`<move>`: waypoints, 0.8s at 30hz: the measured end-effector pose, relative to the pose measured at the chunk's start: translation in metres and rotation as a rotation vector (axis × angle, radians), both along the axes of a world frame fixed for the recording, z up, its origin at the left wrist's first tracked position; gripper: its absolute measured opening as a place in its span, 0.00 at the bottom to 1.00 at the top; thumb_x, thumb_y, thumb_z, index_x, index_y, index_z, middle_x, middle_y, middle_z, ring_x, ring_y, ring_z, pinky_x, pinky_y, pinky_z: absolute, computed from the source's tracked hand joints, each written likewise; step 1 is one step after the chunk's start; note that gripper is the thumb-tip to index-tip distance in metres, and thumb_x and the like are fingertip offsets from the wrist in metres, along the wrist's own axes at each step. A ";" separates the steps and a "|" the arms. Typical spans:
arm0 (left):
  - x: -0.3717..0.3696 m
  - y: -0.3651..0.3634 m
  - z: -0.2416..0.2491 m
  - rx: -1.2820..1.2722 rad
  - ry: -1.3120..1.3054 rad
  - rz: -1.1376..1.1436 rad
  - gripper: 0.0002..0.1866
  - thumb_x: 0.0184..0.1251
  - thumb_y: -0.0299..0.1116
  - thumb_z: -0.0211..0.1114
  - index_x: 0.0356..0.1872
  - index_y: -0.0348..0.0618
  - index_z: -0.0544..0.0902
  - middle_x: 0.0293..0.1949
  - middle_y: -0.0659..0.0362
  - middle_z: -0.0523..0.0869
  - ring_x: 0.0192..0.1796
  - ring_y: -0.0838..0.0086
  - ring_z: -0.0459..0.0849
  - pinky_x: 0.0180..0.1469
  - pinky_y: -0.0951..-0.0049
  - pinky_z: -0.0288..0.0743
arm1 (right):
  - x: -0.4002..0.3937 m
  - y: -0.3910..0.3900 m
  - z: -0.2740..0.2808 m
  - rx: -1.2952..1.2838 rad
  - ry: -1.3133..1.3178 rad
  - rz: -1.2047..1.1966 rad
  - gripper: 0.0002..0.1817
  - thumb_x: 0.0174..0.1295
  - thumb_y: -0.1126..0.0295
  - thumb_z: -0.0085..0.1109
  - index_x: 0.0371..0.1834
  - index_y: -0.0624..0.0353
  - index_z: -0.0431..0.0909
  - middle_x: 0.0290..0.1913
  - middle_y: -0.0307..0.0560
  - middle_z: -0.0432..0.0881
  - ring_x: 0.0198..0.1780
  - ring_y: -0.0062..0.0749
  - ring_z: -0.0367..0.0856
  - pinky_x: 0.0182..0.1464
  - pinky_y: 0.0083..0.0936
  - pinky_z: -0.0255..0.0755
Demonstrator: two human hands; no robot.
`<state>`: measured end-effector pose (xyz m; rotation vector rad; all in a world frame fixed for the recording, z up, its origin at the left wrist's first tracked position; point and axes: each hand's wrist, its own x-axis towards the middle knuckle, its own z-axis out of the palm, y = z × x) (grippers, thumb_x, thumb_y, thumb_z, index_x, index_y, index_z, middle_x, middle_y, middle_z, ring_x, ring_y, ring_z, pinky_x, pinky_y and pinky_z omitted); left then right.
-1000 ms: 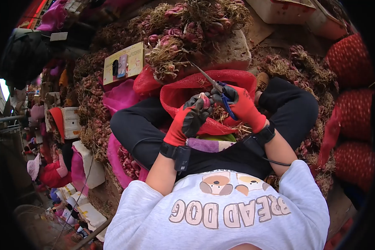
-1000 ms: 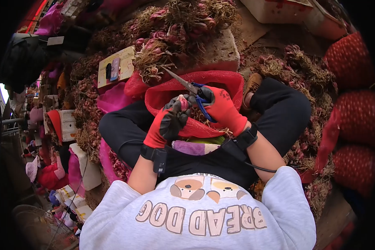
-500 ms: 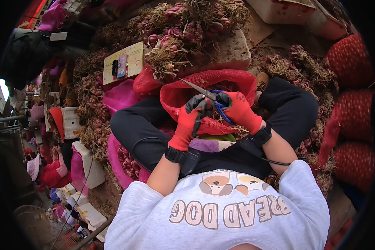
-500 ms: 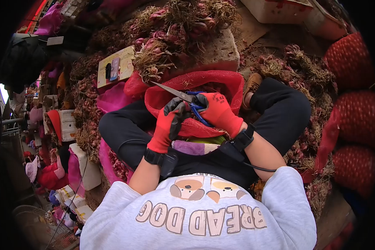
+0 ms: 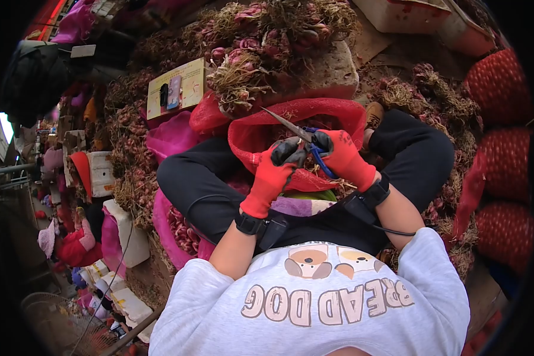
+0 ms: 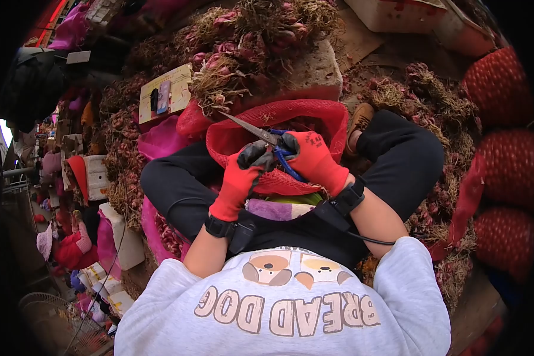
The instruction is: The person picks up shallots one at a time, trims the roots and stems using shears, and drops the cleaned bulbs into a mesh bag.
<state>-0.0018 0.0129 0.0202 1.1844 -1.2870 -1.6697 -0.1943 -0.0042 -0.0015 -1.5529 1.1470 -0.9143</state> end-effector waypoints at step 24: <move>0.022 -0.029 -0.043 -0.051 0.585 0.430 0.12 0.67 0.22 0.59 0.50 0.43 0.77 0.46 0.62 0.80 0.50 0.76 0.79 0.59 0.71 0.74 | 0.004 0.006 -0.010 -0.015 0.375 -0.101 0.12 0.53 0.60 0.63 0.35 0.56 0.81 0.29 0.52 0.82 0.34 0.49 0.81 0.34 0.36 0.73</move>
